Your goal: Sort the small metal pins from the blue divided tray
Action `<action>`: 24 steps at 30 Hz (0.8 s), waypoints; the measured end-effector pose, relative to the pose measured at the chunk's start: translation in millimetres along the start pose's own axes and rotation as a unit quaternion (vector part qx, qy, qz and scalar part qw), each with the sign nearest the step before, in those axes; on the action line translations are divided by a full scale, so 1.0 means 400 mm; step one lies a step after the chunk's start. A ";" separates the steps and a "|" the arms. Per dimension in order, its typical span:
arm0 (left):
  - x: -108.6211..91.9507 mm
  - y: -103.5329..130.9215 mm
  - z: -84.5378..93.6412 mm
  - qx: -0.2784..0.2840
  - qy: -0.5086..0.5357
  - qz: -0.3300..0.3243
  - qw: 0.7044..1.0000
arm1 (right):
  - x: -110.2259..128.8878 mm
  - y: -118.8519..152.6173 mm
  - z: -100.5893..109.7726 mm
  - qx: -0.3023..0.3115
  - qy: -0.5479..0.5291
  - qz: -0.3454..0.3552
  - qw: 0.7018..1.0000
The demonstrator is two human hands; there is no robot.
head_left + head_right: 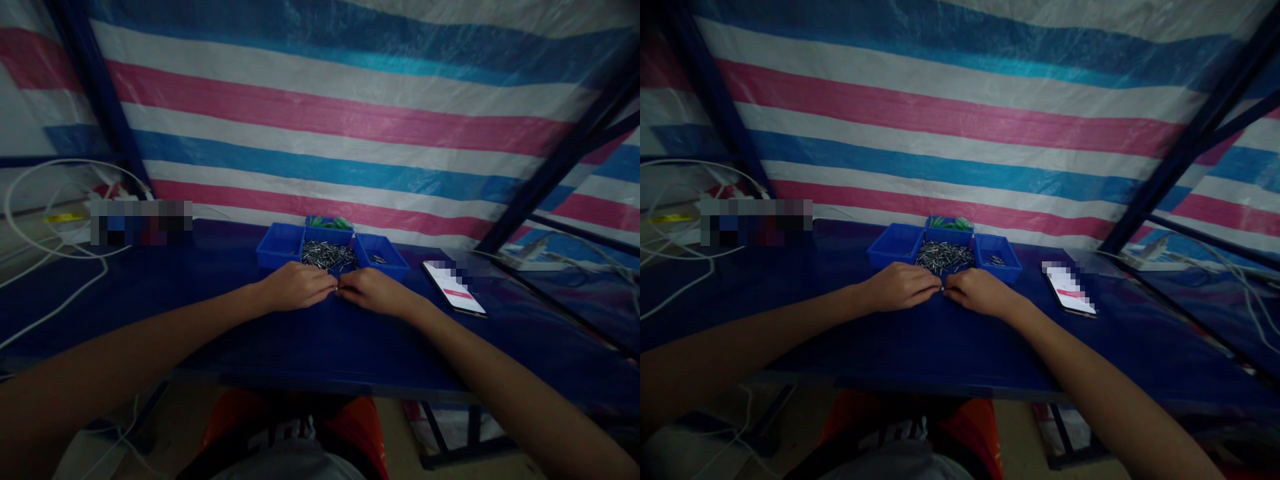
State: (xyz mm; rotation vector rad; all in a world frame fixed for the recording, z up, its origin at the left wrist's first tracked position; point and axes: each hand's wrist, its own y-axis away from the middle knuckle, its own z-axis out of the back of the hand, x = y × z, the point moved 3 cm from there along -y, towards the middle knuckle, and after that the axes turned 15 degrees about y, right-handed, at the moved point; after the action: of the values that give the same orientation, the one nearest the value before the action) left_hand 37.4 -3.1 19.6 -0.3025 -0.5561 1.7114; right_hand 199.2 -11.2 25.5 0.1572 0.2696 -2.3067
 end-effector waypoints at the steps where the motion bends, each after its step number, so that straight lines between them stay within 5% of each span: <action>1: -0.002 0.001 0.001 0.002 0.000 -0.014 1.000 | 0.002 -0.001 0.000 0.000 -0.001 0.001 1.000; 7: -0.015 0.003 0.004 0.025 -0.006 -0.087 0.996 | 0.019 -0.003 -0.001 0.001 -0.007 0.018 1.000; 17: 0.029 -0.002 0.004 0.022 -0.022 0.148 0.988 | -0.029 0.007 0.029 -0.044 0.016 -0.050 0.998; 24: 0.026 -0.001 -0.019 0.104 0.076 0.175 0.976 | 0.004 0.011 0.052 -0.082 0.001 -0.012 0.997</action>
State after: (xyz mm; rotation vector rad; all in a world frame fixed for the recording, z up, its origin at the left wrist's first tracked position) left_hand 39.4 8.5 14.2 -0.3949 -0.2144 2.0478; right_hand 200.8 -20.1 44.6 0.0730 0.4614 -2.2973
